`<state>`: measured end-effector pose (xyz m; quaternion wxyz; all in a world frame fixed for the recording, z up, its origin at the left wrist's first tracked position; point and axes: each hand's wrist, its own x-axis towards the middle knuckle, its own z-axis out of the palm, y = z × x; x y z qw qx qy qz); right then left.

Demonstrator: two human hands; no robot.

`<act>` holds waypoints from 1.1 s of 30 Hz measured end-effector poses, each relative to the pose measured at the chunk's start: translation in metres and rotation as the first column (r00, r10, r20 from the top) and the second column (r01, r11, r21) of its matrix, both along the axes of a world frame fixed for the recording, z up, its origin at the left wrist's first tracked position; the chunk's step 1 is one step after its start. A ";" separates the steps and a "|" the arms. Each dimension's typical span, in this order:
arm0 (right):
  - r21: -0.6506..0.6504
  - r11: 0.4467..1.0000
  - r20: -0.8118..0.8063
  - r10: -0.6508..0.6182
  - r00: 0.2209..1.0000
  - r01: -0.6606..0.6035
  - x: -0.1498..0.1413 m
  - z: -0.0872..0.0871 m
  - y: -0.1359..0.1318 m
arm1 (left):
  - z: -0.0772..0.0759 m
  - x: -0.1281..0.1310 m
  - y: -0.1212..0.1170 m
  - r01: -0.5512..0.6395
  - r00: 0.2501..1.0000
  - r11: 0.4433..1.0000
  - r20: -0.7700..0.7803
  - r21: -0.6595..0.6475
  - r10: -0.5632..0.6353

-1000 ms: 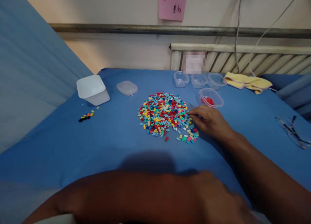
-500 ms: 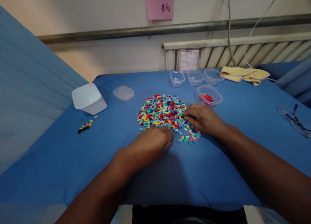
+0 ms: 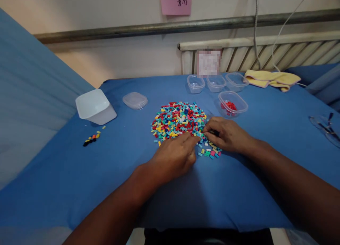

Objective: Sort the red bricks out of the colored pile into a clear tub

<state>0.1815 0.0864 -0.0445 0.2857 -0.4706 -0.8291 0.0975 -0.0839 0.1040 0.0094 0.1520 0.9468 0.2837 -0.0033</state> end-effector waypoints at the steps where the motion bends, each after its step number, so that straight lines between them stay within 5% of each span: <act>1: 0.003 1.000 0.001 0.016 1.000 -0.016 0.001 0.002 -0.002 | -0.002 0.002 -0.002 -0.014 1.000 0.999 -0.025 0.040 0.015; 7: -0.014 0.999 -0.019 0.052 0.998 -0.052 0.000 0.009 -0.009 | -0.001 0.013 -0.012 -0.031 0.974 0.984 -0.215 0.176 0.069; 14: -0.029 0.998 -0.087 0.044 0.995 -0.047 -0.002 0.013 -0.012 | 0.001 0.008 -0.010 -0.025 0.985 0.984 -0.162 0.178 0.055; 20: -0.047 0.983 -0.088 0.171 0.981 -0.175 -0.006 0.017 -0.017 | 0.002 0.002 -0.009 0.026 0.989 0.985 -0.148 0.169 0.000; 26: 0.113 0.992 -0.225 -0.036 0.974 0.063 0.008 0.028 -0.015 | -0.008 -0.005 0.002 -0.107 0.978 0.981 0.195 0.163 0.074; 30: 0.250 0.866 -0.280 -0.363 0.888 0.433 0.038 0.034 -0.010 | -0.016 -0.002 0.009 -0.089 0.840 0.995 0.540 0.046 0.050; 33: 0.259 0.779 -0.272 -0.509 0.817 0.571 0.064 0.032 -0.001 | -0.016 0.003 0.011 -0.075 0.757 0.991 0.641 -0.107 0.126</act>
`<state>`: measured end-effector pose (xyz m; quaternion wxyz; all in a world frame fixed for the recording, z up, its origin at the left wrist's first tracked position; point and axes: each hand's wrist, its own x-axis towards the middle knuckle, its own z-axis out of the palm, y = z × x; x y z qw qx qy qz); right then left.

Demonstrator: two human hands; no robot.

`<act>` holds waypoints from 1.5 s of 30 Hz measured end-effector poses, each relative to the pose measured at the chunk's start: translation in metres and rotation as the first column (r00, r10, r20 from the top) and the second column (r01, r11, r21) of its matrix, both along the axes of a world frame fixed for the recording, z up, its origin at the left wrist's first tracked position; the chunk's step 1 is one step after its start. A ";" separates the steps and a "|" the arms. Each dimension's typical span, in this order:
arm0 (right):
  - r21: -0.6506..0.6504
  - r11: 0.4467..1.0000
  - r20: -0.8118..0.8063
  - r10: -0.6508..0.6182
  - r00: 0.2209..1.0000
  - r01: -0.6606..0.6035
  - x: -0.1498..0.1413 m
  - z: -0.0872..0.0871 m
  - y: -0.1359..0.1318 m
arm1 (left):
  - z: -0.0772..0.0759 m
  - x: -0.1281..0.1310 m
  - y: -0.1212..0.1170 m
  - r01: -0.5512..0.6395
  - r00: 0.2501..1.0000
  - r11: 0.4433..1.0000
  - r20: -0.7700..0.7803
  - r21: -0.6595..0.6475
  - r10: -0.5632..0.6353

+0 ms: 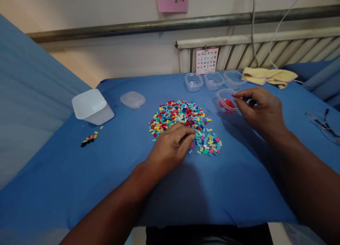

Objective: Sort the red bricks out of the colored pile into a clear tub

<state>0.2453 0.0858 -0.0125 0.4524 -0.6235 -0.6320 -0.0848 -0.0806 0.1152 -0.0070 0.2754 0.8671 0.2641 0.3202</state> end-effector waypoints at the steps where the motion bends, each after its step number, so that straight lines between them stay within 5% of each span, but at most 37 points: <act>1: -0.008 1.000 0.005 -0.028 1.000 0.028 0.007 -0.002 0.004 | 0.000 0.001 0.000 -0.004 1.000 0.998 0.027 -0.070 0.006; 6: 0.033 0.999 0.038 -0.043 0.998 0.042 0.005 -0.005 0.009 | -0.001 0.004 -0.002 -0.048 0.987 0.911 0.123 -0.409 0.108; 9: 0.044 0.988 0.050 0.149 0.988 -0.151 -0.031 0.001 -0.006 | -0.001 0.006 -0.003 -0.032 0.972 0.811 0.170 -0.584 0.161; 12: -0.013 0.843 0.106 0.536 0.838 -0.538 -0.072 0.004 -0.022 | 0.000 0.010 -0.004 0.012 0.962 0.736 0.208 -0.677 0.175; 14: -0.027 0.758 0.114 0.650 0.752 -0.651 -0.089 0.002 -0.027 | 0.002 0.012 -0.004 0.031 0.955 0.702 0.229 -0.711 0.189; 18: -0.025 0.768 0.064 0.640 0.766 -0.640 -0.097 -0.006 -0.027 | 0.002 0.015 -0.008 0.040 0.956 0.692 0.229 -0.721 0.183; 22: -0.059 0.796 0.059 0.605 0.794 -0.602 -0.088 -0.005 -0.024 | 0.001 0.010 -0.007 0.011 0.969 0.802 0.205 -0.597 0.139; 24: -0.057 0.864 0.071 0.503 0.862 -0.500 -0.076 -0.001 -0.021 | 0.001 0.004 -0.001 -0.058 0.983 0.931 0.142 -0.360 0.117; 26: -0.038 0.950 0.070 0.312 0.947 -0.310 -0.057 0.002 -0.013 | 0.000 -0.003 0.007 -0.102 0.993 0.995 0.059 -0.012 0.103; 29: -0.006 1.000 0.069 0.023 0.997 -0.023 -0.020 0.001 0.003 | -0.003 -0.010 0.015 -0.058 0.997 0.939 -0.029 0.339 0.072; 33: -0.019 0.991 0.119 -0.129 0.984 0.132 0.008 -0.009 0.017 | -0.007 -0.012 0.018 0.055 0.982 0.906 -0.186 0.421 0.026; 36: -0.001 0.999 0.159 -0.045 0.986 0.046 -0.003 -0.011 0.014 | -0.006 -0.014 0.018 0.095 0.953 0.922 -0.302 0.374 0.025; 41: -0.176 0.915 0.208 0.395 0.895 -0.363 -0.044 -0.018 0.006 | 0.000 -0.013 0.015 0.168 0.923 0.937 -0.383 0.307 -0.039; 45: -0.324 0.860 0.196 0.469 0.861 -0.394 -0.055 -0.032 0.010 | 0.000 -0.009 0.010 0.200 0.908 0.919 -0.417 0.339 -0.044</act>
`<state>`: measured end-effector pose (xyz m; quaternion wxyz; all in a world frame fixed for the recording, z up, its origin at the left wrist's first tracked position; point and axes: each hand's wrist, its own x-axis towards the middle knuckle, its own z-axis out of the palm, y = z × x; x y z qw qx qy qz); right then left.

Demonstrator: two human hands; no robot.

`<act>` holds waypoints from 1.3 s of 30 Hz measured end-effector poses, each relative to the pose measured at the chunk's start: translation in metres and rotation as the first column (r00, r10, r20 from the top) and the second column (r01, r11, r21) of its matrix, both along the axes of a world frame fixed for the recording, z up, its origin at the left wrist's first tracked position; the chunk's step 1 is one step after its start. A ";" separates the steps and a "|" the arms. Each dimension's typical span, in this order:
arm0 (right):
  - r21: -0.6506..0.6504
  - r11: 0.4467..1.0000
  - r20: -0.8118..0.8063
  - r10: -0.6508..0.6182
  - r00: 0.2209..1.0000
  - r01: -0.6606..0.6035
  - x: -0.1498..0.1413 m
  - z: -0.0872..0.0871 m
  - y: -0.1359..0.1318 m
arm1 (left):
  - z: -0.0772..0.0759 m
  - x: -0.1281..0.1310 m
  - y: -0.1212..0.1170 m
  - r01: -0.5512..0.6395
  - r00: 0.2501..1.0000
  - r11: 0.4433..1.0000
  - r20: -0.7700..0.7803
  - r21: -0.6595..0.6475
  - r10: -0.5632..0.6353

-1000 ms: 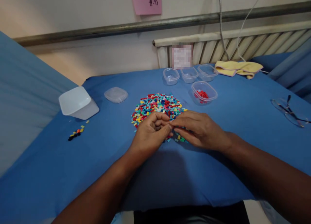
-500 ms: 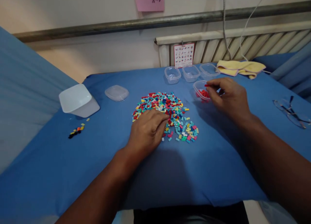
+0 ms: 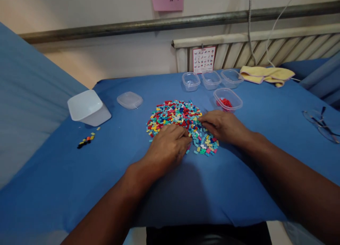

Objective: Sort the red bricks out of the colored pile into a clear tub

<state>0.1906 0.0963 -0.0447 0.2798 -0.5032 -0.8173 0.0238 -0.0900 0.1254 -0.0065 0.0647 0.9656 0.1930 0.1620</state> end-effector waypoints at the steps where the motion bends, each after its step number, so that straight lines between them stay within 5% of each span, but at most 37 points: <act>1: -0.029 1.000 0.009 -0.004 1.000 0.005 0.001 -0.003 0.001 | 0.000 0.000 -0.001 0.002 1.000 1.000 0.000 0.006 -0.002; 11: -0.177 0.984 0.061 -0.018 0.998 0.029 0.003 0.003 0.005 | -0.002 0.003 -0.006 0.048 0.997 0.995 -0.054 -0.086 -0.053; 20: -0.151 0.986 0.130 -0.047 0.990 0.067 0.002 0.005 -0.001 | 0.003 -0.004 0.008 -0.164 0.979 0.986 0.124 0.022 0.160; 32: -0.181 0.970 0.061 -0.152 0.986 0.161 0.000 0.008 -0.006 | 0.004 -0.003 0.006 -0.150 0.983 0.989 0.102 -0.017 0.151; 39: -0.058 0.995 -0.091 0.080 0.993 -0.085 -0.012 0.007 -0.004 | 0.005 -0.003 0.005 -0.173 0.979 0.985 0.110 -0.012 0.173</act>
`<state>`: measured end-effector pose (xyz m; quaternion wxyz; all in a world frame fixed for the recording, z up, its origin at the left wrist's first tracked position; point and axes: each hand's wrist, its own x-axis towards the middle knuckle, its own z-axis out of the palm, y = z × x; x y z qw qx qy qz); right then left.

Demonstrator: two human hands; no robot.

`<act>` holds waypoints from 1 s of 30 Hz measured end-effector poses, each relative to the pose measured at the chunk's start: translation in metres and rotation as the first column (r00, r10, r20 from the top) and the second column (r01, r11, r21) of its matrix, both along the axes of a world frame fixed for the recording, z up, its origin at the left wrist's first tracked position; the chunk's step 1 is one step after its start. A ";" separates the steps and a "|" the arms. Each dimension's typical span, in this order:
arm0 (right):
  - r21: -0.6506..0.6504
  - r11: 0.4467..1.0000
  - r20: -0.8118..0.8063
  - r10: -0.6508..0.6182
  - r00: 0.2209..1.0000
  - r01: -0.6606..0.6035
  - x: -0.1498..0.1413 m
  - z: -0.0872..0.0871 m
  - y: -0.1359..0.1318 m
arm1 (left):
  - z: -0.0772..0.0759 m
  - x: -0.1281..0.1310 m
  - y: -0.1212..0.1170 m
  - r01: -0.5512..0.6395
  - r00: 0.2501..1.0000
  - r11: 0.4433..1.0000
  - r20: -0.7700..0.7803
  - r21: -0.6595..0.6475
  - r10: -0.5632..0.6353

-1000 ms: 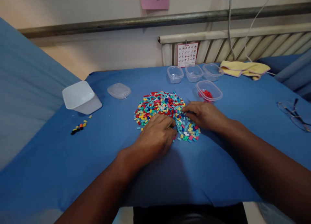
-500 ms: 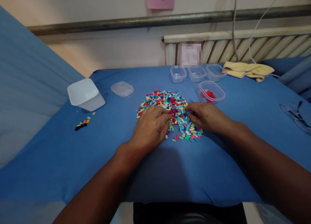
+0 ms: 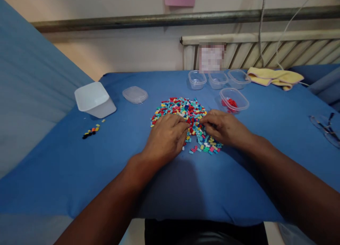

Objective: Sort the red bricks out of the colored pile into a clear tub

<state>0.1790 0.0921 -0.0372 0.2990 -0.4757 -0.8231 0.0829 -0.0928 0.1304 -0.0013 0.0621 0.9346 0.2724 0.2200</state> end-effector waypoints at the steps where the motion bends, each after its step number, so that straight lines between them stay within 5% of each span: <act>1: -0.011 1.000 0.027 0.006 1.000 -0.006 -0.002 -0.001 0.001 | 0.000 0.000 0.000 -0.005 1.000 1.000 0.002 0.005 0.005; 7: -0.054 0.998 0.177 0.000 0.984 0.010 -0.006 -0.004 0.003 | 0.001 -0.002 0.000 -0.036 0.999 0.999 -0.016 0.024 0.036; 20: -0.091 0.994 0.176 -0.044 0.983 0.060 -0.008 0.006 0.000 | 0.000 -0.002 0.000 -0.035 0.999 0.999 -0.025 0.013 0.035; 26: 0.003 0.975 0.027 -0.222 0.975 0.222 0.007 0.016 -0.007 | 0.000 -0.002 0.000 -0.035 0.999 0.999 -0.026 0.006 0.035; 30: 0.085 0.871 -0.025 -0.484 0.875 0.485 0.036 0.024 -0.002 | 0.004 -0.005 -0.003 -0.038 0.997 0.999 -0.068 -0.001 0.038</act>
